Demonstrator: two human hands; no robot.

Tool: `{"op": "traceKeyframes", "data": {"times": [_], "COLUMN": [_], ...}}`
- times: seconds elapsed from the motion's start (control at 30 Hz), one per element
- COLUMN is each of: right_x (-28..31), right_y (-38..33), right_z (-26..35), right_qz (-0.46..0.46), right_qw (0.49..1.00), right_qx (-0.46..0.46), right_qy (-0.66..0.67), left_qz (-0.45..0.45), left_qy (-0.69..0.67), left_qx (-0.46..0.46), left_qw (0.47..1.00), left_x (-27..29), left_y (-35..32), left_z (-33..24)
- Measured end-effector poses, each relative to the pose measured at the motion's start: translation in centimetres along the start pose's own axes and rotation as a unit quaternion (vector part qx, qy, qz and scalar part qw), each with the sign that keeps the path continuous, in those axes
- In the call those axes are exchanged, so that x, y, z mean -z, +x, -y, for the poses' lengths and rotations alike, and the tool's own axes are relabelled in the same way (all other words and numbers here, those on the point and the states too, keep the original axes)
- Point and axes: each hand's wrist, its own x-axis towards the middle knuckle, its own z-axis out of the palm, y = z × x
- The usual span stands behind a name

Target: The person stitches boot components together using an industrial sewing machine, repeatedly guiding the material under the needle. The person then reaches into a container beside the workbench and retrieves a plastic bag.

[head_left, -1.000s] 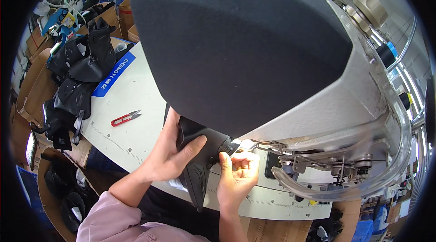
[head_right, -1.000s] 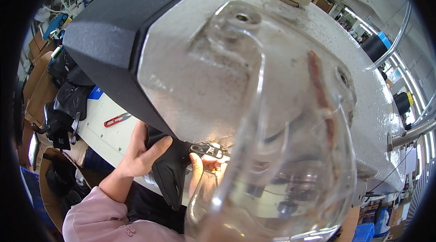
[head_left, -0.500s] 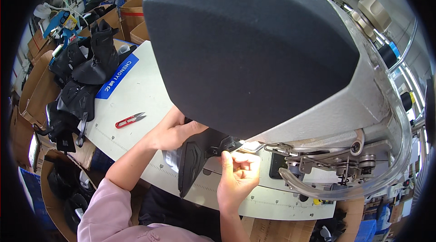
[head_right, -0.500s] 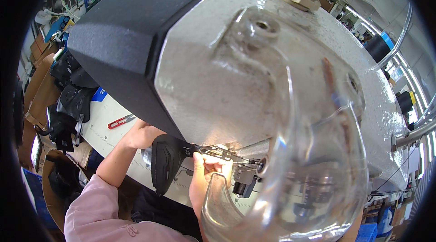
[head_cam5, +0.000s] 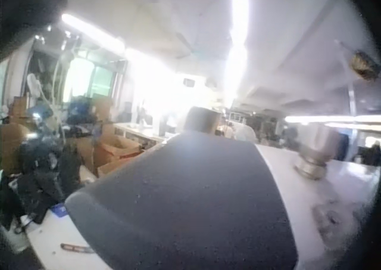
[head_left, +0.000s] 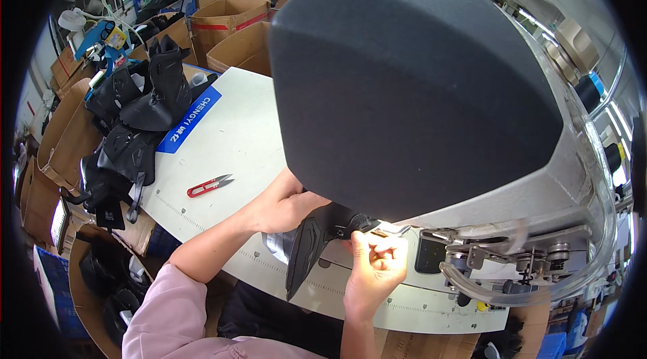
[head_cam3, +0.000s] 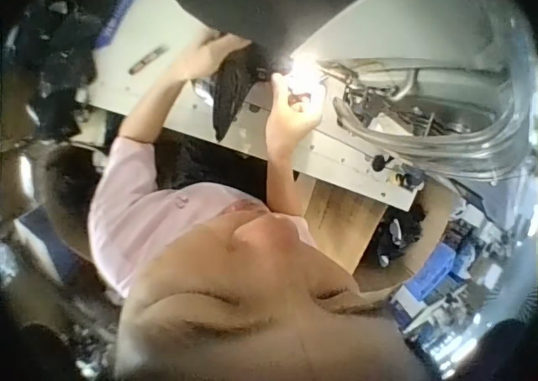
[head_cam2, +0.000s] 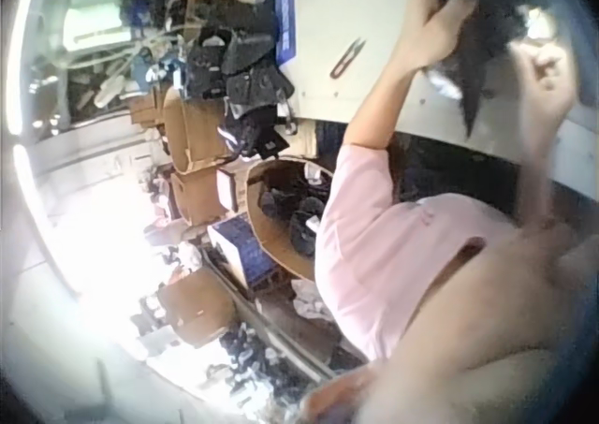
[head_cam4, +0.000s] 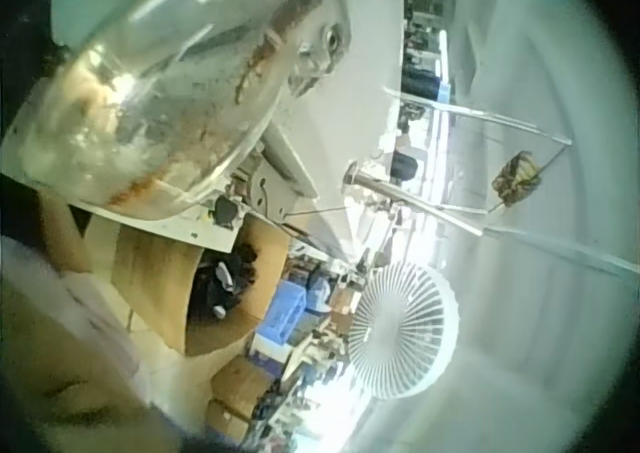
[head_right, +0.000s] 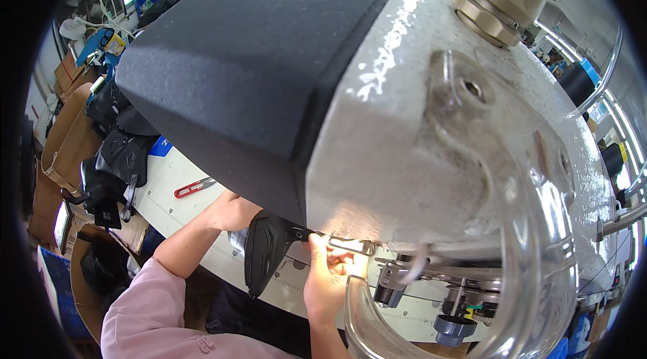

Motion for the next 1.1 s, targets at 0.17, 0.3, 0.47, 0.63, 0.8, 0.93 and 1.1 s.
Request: {"op": "traceKeyframes", "data": {"times": [0.17, 0.3, 0.47, 0.63, 0.8, 0.93, 1.1], "right_x": [-0.4, -0.7, -1.0, -1.0, -1.1, -0.9, 0.1], "right_y": [-0.1, -0.1, -0.2, -0.3, -0.5, -0.5, -0.5], "right_z": [-0.2, -0.1, 0.0, -0.1, -0.4, -0.5, 0.3], "right_qz": [-0.027, -0.031, -0.038, -0.038, -0.034, -0.024, -0.026], "right_qw": [0.999, 0.999, 0.998, 0.998, 0.999, 0.999, 0.999], "right_qx": [-0.001, 0.009, 0.006, 0.005, -0.010, -0.017, -0.037], "right_qy": [0.040, 0.041, 0.055, 0.046, 0.032, 0.015, 0.008], "left_qz": [-0.011, -0.002, 0.010, 0.000, -0.012, -0.022, -0.054], "left_qy": [0.033, 0.041, 0.071, 0.111, 0.151, 0.156, 0.013], "left_qx": [0.020, 0.029, 0.005, 0.011, 0.016, 0.018, 0.020], "left_qw": [0.999, 0.999, 0.997, 0.994, 0.988, 0.987, 0.998], "left_x": [-0.5, 0.0, 0.6, 0.8, 1.2, 1.0, -0.7], "left_y": [0.2, 0.6, 0.9, 0.9, 1.1, 1.0, -0.2], "left_z": [-0.9, -0.7, 0.0, 0.6, 0.4, 0.0, 0.1]}}
